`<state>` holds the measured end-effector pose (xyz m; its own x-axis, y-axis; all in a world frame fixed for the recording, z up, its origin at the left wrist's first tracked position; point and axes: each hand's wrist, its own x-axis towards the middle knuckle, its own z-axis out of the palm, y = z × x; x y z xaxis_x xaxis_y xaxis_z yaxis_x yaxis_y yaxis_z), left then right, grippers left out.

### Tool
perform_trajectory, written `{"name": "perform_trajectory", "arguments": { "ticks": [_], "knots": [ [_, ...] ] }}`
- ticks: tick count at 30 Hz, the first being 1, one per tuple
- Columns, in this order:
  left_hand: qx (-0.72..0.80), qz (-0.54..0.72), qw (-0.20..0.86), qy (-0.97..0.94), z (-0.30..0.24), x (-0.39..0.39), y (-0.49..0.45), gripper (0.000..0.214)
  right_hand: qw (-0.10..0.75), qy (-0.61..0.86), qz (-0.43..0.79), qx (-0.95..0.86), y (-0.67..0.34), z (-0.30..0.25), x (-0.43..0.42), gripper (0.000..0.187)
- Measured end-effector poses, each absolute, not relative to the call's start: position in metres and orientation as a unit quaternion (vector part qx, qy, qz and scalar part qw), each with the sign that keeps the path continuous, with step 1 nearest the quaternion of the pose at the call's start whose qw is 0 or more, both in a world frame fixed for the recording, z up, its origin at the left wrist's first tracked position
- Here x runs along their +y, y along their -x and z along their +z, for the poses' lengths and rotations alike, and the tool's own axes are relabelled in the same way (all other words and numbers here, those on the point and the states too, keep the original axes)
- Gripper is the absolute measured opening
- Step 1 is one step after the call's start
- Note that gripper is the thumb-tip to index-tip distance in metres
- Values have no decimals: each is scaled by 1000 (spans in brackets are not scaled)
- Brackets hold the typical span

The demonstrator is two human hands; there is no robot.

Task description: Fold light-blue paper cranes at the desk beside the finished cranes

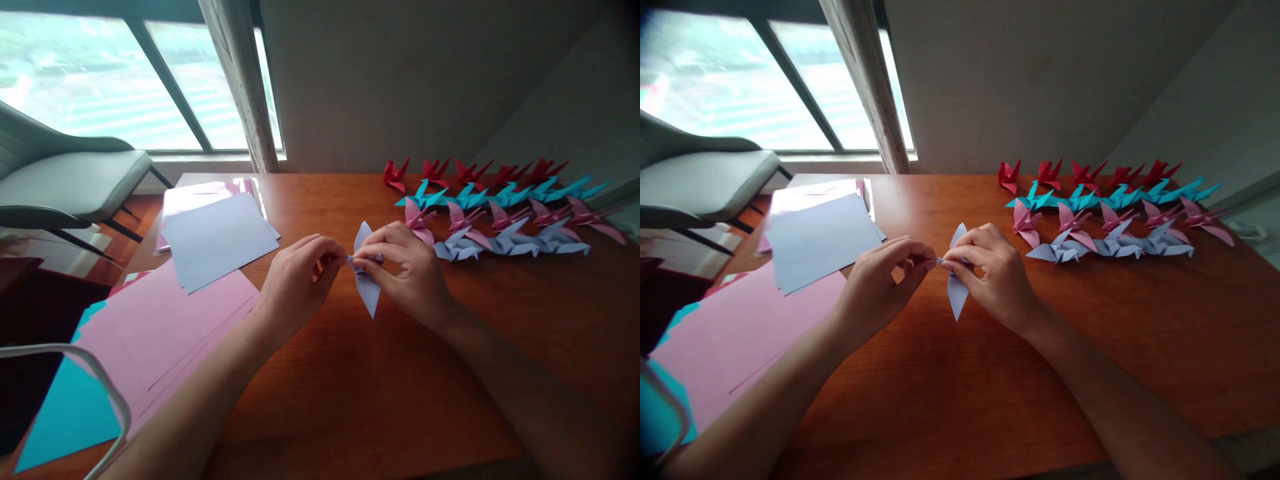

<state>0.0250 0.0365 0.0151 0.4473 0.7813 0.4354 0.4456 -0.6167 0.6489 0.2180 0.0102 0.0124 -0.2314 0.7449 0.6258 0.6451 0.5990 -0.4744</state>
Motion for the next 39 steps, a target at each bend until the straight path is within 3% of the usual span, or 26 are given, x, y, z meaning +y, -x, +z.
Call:
{"name": "perform_trajectory", "arguments": {
  "ticks": [9,39],
  "knots": [
    [381,410,338,-757,12,33,-29,5,451,455,74,-764,-217,15,7,6],
    [349,374,351,-784,27,32,-24,9,469,458,204,-727,-218,19,4,7]
  ]
}}
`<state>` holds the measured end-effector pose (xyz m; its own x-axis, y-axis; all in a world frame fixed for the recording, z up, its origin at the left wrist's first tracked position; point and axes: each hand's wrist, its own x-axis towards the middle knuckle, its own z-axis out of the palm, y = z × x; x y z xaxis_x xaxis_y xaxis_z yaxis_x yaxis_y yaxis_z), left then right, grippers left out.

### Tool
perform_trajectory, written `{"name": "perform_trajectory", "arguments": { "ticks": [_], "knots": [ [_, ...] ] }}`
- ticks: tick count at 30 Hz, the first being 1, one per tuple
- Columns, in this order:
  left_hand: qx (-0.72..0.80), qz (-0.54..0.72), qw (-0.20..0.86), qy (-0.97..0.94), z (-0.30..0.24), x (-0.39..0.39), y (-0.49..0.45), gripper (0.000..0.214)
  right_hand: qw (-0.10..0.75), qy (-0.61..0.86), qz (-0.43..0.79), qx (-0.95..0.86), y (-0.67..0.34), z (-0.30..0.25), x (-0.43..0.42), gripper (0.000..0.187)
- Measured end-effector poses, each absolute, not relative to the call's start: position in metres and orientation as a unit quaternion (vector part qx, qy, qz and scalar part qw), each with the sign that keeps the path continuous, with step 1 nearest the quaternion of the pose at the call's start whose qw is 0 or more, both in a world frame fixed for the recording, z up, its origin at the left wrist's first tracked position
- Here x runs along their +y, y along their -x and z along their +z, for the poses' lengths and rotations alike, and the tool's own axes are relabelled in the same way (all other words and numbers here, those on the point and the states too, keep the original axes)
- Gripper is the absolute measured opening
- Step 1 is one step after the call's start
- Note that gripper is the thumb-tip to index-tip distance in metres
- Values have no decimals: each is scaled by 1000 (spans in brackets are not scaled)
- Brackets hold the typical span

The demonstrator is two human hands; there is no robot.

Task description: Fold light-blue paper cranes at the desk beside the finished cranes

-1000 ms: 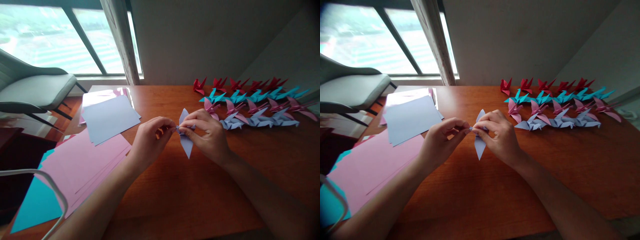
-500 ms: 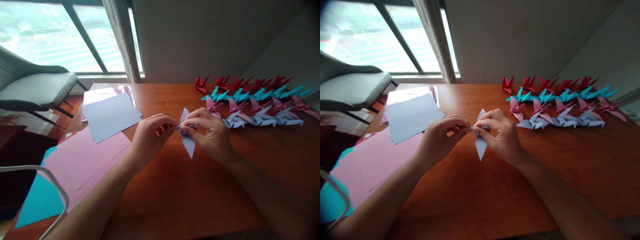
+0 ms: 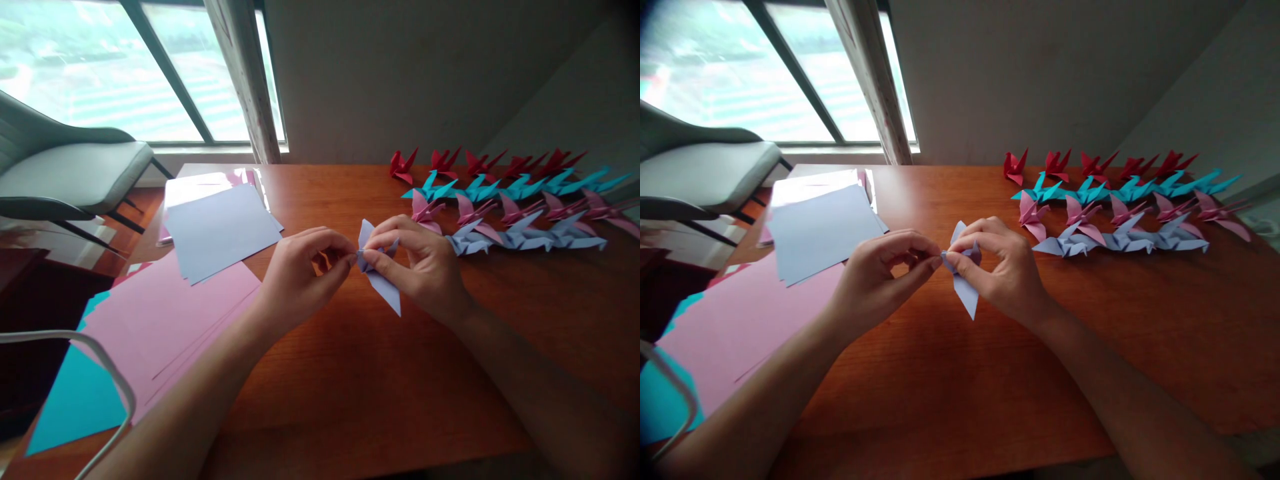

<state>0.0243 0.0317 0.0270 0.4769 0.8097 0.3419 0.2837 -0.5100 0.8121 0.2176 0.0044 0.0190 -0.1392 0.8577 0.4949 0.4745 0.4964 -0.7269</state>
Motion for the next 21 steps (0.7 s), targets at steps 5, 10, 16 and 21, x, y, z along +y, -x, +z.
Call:
{"name": "perform_trajectory", "arguments": {
  "ticks": [5,10,16,21],
  "knots": [
    [358,368,369,-775,28,30,-24,8,467,454,255,-714,-220,15,7,9],
    [368,368,396,-756,26,31,-24,9,459,461,256,-715,-221,14,8,10],
    [373,371,419,-740,26,31,-24,11,447,467,243,-724,-221,16,7,11],
    [382,369,446,-720,28,31,-26,11,453,462,265,-715,-221,16,8,10]
  ]
}}
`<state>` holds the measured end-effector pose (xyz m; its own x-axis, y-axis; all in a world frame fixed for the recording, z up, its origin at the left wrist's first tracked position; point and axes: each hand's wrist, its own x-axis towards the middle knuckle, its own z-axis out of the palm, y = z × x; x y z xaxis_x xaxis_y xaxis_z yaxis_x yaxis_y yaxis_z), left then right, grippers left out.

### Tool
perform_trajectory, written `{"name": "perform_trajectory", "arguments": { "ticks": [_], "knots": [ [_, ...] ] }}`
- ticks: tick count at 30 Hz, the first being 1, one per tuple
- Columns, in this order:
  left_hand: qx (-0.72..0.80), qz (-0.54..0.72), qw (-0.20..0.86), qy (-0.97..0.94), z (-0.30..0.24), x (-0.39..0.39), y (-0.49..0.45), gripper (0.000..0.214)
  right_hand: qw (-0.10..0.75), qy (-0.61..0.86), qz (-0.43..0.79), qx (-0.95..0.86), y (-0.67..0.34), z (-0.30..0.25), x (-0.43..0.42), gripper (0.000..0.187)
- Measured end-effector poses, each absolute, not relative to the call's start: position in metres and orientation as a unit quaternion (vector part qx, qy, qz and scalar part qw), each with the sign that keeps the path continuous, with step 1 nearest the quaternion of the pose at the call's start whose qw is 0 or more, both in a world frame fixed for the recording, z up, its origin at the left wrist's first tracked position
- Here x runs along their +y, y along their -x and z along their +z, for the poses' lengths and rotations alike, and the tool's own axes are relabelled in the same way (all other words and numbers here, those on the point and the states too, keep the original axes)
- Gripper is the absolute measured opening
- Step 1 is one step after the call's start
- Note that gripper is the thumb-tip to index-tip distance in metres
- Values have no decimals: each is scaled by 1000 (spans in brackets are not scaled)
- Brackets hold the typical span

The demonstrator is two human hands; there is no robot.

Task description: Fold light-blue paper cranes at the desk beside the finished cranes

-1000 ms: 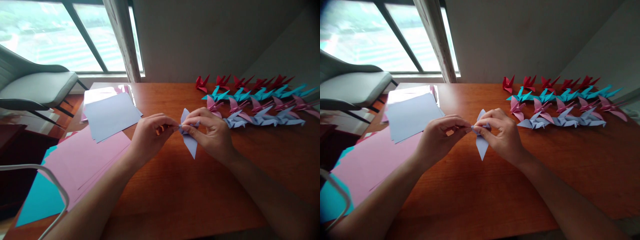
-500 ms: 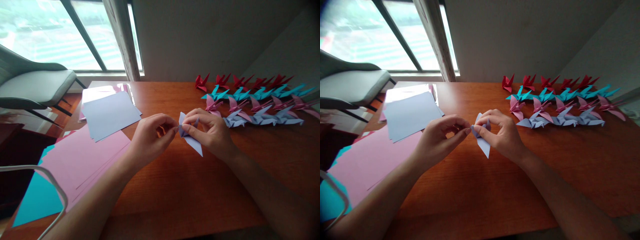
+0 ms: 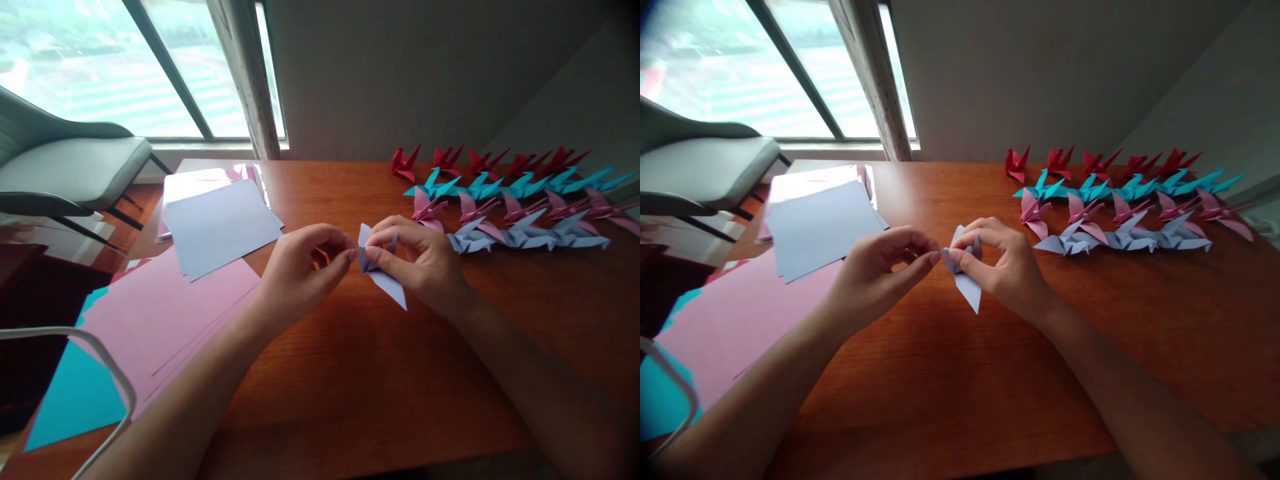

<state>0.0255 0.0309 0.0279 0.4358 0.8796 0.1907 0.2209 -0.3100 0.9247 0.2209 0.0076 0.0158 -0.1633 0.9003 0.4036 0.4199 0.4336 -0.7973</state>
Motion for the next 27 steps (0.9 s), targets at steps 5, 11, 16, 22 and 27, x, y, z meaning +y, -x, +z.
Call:
{"name": "perform_trajectory", "arguments": {
  "ticks": [5,11,16,22,27],
  "knots": [
    [374,360,513,-684,28,33,-25,12,459,455,304,-700,-222,14,8,12],
    [378,348,570,-641,30,33,-24,12,479,448,339,-675,-223,12,9,11],
    [409,354,562,-626,34,33,-24,12,483,454,379,-646,-224,12,8,10],
    [402,348,563,-633,35,33,-25,18,485,450,369,-653,-223,12,8,9],
    [377,339,571,-646,31,31,-26,18,470,442,340,-684,-222,12,8,8]
  ]
}}
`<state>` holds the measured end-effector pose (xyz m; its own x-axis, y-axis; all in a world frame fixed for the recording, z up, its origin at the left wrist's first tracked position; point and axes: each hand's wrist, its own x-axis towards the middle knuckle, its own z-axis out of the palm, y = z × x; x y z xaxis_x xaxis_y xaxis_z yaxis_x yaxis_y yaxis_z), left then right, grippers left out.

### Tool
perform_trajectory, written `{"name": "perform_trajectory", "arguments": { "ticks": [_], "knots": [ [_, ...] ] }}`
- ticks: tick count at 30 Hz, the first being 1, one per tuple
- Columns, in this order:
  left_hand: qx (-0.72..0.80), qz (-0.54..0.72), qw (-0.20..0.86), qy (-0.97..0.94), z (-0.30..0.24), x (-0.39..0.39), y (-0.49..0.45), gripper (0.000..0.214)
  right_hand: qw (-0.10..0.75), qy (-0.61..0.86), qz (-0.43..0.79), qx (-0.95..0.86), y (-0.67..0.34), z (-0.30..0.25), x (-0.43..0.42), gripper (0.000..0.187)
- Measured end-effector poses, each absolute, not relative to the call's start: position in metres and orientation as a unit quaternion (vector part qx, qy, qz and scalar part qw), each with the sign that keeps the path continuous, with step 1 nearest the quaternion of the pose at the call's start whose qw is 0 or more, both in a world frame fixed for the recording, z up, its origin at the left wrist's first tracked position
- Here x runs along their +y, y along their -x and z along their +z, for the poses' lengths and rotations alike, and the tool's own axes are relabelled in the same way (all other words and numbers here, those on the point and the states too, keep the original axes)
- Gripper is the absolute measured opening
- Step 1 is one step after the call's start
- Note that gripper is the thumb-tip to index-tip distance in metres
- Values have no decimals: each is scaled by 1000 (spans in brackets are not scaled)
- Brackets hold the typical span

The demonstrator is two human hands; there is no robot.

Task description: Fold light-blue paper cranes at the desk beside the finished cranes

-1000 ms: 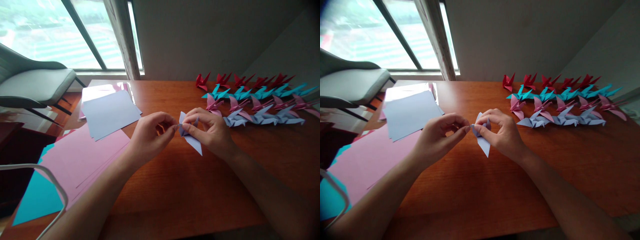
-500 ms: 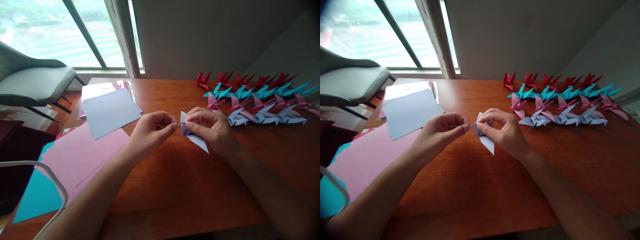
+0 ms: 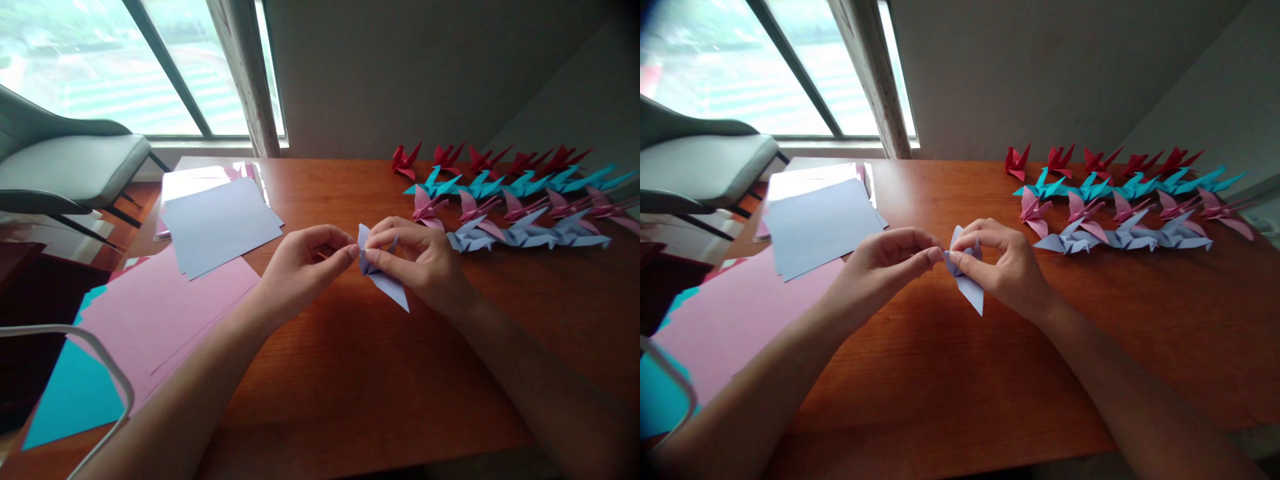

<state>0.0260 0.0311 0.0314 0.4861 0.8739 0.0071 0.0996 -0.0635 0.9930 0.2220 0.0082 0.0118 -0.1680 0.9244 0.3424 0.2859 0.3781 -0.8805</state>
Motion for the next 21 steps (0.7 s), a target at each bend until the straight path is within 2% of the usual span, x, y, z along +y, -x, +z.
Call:
{"name": "perform_trajectory", "arguments": {
  "ticks": [8,21],
  "knots": [
    [367,345,543,-672,24,31,-27,13,464,441,277,-717,-218,14,5,7],
    [382,384,444,-714,20,28,-30,10,455,447,251,-728,-216,17,4,8]
  ]
}}
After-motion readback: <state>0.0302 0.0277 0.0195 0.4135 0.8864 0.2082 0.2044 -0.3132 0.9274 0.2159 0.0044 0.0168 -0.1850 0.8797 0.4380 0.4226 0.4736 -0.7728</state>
